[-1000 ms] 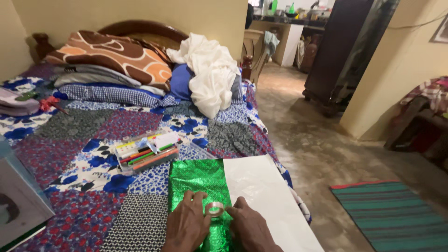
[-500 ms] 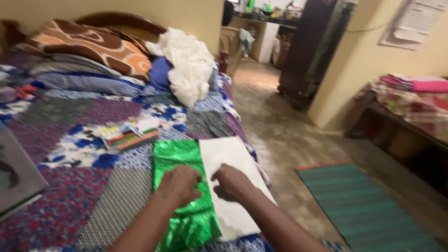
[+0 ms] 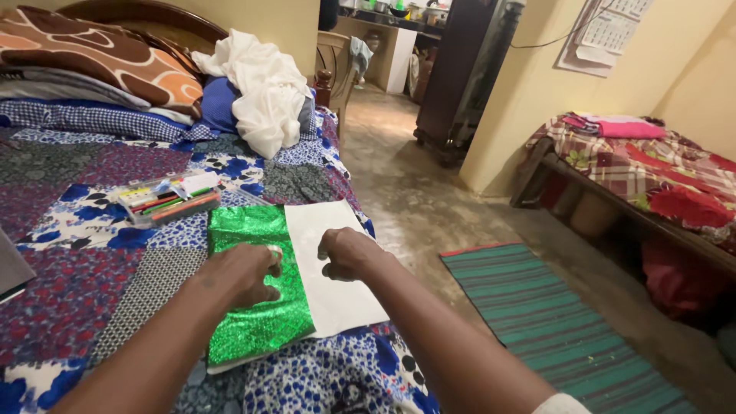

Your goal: The person wraps a red rectangular box with green shiny wrapping paper on a bed. They fold the paper over the box, smooth the edges, and secure the folds with clear adhesive tape. The wrapped box remains on the bed at the end of the clip.

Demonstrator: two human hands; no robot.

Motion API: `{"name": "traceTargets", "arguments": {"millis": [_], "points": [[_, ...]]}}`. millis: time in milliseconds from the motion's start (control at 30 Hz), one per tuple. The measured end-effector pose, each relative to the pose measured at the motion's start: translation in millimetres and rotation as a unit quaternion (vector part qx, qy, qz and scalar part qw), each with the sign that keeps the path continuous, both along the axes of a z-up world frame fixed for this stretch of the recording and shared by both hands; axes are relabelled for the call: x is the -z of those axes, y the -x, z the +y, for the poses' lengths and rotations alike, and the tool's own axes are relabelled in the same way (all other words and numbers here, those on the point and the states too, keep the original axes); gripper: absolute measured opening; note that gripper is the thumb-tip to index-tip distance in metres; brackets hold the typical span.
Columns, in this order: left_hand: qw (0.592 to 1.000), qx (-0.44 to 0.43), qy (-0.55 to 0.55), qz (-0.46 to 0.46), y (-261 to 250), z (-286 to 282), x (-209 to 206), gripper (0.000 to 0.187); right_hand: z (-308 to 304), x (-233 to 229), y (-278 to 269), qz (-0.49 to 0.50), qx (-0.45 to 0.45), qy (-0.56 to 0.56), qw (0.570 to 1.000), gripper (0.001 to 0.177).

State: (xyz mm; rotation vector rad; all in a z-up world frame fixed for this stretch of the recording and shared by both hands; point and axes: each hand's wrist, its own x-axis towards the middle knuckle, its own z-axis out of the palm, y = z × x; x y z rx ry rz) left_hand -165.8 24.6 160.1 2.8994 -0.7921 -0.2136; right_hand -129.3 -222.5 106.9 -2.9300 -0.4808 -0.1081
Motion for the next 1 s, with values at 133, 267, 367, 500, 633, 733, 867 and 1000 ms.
{"name": "traceTargets", "arguments": {"millis": [133, 267, 367, 500, 633, 733, 867, 1000], "points": [[1.0, 0.023, -0.006, 0.02, 12.1, -13.6, 32.2, 0.047, -12.8, 10.2, 25.9, 0.047, 0.014, 0.019, 0.999, 0.046], [0.998, 0.025, -0.016, 0.061, 33.4, -36.9, 73.0, 0.047, -23.0, 31.7, 57.5, 0.053, 0.006, 0.019, 0.998, 0.046], [0.996, 0.031, 0.001, 0.083, 52.1, -64.0, 97.1, 0.05, -34.7, 42.0, 76.1, 0.081, 0.025, 0.03, 0.996, 0.045], [0.99, 0.08, -0.045, 0.105, 74.9, -103.0, 119.8, 0.05, -48.3, 48.1, 88.6, 0.099, 0.057, 0.04, 0.993, 0.046], [0.995, 0.05, -0.048, 0.075, 95.4, -133.4, 153.1, 0.06, -63.1, 46.6, 89.5, 0.109, 0.067, 0.043, 0.991, 0.045], [0.999, 0.031, -0.029, 0.015, 93.2, -149.2, 177.4, 0.039, -71.5, 47.3, 89.6, 0.105, 0.068, 0.043, 0.991, 0.044], [0.998, 0.029, 0.042, -0.029, 66.0, -143.3, 177.9, 0.018, -72.8, 52.6, 87.8, 0.118, 0.073, 0.027, 0.99, 0.044], [0.985, 0.039, -0.08, 0.15, 42.2, -133.1, 157.6, 0.056, -69.0, 60.5, 75.6, 0.121, 0.05, 0.019, 0.991, 0.044]]}}
